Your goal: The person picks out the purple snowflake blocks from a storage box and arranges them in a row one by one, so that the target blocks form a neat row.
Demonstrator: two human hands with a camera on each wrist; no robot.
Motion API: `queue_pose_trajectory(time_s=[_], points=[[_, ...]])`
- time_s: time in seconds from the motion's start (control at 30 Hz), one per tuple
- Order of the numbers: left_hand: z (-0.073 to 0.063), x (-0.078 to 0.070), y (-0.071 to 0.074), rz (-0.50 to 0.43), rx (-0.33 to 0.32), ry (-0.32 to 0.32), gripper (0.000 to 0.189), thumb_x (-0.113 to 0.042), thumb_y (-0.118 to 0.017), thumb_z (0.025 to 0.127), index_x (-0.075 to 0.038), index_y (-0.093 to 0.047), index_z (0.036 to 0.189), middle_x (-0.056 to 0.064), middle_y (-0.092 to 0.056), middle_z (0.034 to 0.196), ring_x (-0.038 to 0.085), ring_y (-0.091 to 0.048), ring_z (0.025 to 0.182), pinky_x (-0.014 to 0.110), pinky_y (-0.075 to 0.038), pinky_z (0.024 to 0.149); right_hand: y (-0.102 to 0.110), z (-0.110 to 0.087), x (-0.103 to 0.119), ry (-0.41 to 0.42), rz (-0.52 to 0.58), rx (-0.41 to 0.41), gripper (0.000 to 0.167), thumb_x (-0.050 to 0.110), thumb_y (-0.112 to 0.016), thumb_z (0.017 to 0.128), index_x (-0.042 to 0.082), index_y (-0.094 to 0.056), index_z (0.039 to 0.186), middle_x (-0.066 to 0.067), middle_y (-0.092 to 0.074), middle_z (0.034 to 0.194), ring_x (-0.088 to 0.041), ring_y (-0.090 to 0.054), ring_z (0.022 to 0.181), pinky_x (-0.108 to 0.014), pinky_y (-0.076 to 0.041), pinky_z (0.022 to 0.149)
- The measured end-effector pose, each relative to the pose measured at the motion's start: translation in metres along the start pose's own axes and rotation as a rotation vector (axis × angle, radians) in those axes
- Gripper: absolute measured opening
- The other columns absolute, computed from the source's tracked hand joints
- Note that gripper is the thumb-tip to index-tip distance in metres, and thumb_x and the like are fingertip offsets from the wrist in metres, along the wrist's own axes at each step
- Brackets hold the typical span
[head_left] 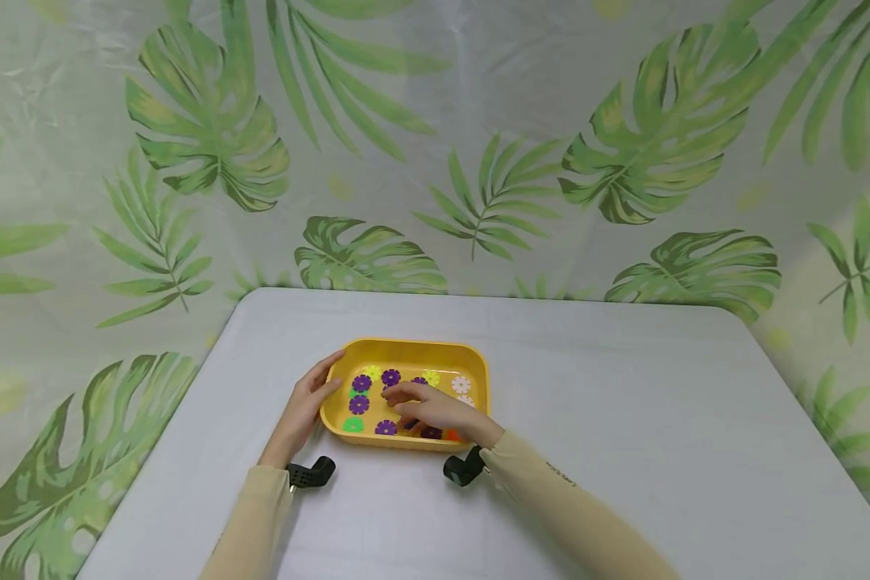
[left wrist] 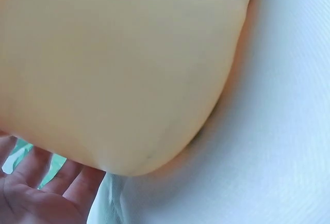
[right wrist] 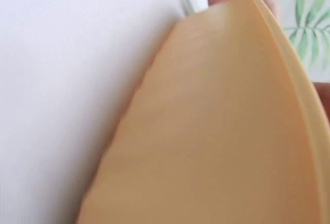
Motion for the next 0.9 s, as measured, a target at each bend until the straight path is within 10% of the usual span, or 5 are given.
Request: queue_pose_trajectory(time_s=[0.43, 0.9], points=[[0.001, 0.003, 0.001, -0.016, -0.001, -0.003, 0.047, -0.015, -0.047, 0.102, -0.011, -0.036, 0.148, 0.007, -0.02, 0.157, 0.023, -0.013, 0.144, 0.041, -0.019, 0.114, -0.016, 0.015, 0.0, -0.053, -0.196, -0.036, 0.025, 0.006, -0.051, 0.094, 0.01, -0.069, 0.111, -0.001, -0.063, 0.11, -0.017, -0.051, 0.095, -0.035, -0.041, 0.09], [0.002, 0.008, 0.002, -0.01, 0.001, -0.007, 0.048, -0.019, -0.048, 0.102, -0.013, -0.036, 0.148, 0.005, -0.02, 0.157, 0.021, -0.009, 0.144, 0.041, -0.017, 0.115, -0.005, 0.016, -0.004, -0.056, -0.117, -0.136, 0.013, 0.002, -0.057, 0.092, 0.005, -0.068, 0.099, -0.005, -0.058, 0.073, -0.015, -0.051, 0.056, -0.021, -0.044, 0.051]])
Point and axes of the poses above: each hand's wrist, its own z-axis towards the middle knuckle, its own y-axis out of the back of the hand, x = y × z, the point moved 8 cm from there along z, towards the middle knuckle
